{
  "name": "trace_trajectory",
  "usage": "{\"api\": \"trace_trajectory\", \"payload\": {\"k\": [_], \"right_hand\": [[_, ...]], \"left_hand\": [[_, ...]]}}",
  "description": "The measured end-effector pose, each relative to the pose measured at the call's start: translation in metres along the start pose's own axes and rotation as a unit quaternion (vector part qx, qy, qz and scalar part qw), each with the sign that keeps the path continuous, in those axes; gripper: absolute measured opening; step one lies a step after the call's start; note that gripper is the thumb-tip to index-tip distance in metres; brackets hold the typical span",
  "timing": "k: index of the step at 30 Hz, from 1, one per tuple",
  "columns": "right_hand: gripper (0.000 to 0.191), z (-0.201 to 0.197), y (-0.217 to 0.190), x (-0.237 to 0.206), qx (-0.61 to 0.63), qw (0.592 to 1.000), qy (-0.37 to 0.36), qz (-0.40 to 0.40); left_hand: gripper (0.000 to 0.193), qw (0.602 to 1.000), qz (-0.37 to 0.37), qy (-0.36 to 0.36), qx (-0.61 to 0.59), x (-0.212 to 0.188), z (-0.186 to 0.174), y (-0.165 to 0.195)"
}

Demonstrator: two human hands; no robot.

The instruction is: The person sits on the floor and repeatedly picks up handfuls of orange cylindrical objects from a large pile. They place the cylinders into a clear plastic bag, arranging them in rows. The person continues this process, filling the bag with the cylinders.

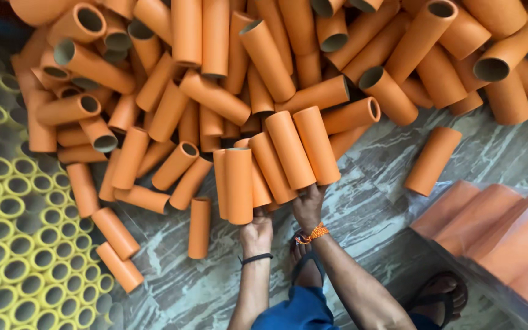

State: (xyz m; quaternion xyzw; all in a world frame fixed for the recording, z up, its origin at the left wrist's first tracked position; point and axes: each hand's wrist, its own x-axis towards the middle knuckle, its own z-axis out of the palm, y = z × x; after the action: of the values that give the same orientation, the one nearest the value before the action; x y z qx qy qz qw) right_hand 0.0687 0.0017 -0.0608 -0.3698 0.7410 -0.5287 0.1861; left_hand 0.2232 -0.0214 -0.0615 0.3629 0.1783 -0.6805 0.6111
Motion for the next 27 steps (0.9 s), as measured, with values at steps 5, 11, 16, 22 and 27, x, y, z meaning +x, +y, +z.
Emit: {"api": "trace_trajectory", "payload": {"k": [5,11,16,22,27], "right_hand": [[0.051,0.025,-0.013,0.009,0.048,0.997,0.034,0.047],[0.037,-0.015,-0.061,0.069,0.194,0.978,0.038,0.064],[0.04,-0.129,-0.106,0.108,-0.079,0.984,-0.085,-0.138],[0.027,-0.217,-0.129,0.06,-0.278,0.894,-0.251,-0.245],[0.015,-0.228,-0.089,0.024,-0.364,0.839,-0.355,-0.195]], "left_hand": [[0.031,1.0,0.015,0.0,0.013,0.001,0.017,0.0],[0.031,0.978,0.095,0.012,0.183,-0.013,0.023,0.017],[0.027,0.812,0.244,-0.055,0.527,-0.061,0.051,0.068],[0.041,0.176,0.355,-0.228,0.889,-0.125,0.102,0.063],[0.028,0.072,0.281,-0.261,0.921,-0.128,0.109,0.028]]}}
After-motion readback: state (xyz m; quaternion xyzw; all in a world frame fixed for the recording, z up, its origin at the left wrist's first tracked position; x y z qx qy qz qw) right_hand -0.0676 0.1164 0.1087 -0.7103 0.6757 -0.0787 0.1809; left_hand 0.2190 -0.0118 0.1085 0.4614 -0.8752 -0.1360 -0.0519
